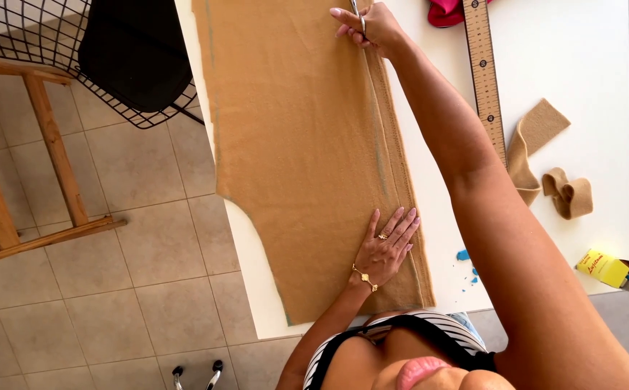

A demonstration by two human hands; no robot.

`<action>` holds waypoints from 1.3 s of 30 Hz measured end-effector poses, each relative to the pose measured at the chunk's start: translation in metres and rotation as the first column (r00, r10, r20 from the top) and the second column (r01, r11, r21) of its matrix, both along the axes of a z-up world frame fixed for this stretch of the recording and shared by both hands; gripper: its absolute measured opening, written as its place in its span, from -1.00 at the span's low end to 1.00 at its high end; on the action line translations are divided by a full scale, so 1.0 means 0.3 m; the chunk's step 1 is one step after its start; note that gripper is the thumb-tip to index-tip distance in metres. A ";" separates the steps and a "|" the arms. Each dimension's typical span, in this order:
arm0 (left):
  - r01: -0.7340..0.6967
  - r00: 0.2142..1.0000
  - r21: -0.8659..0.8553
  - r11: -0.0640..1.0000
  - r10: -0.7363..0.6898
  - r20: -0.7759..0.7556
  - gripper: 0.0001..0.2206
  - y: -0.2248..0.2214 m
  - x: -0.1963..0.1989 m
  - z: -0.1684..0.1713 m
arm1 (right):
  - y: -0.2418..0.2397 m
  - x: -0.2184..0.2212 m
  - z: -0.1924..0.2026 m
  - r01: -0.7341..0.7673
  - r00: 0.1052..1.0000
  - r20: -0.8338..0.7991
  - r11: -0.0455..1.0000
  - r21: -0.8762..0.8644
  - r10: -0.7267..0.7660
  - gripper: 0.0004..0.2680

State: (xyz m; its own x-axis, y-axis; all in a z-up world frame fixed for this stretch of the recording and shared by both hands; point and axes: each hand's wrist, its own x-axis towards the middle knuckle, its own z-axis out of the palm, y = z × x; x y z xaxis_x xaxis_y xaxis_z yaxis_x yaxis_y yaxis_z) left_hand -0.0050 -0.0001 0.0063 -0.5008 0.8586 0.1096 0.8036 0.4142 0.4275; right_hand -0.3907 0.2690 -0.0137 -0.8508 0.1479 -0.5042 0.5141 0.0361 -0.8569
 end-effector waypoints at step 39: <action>-0.004 1.000 -0.040 0.999 0.004 -0.013 -0.48 -0.001 -0.003 0.007 | 0.097 -0.191 -0.221 -0.081 0.991 0.095 0.988 -0.132 0.094 -0.76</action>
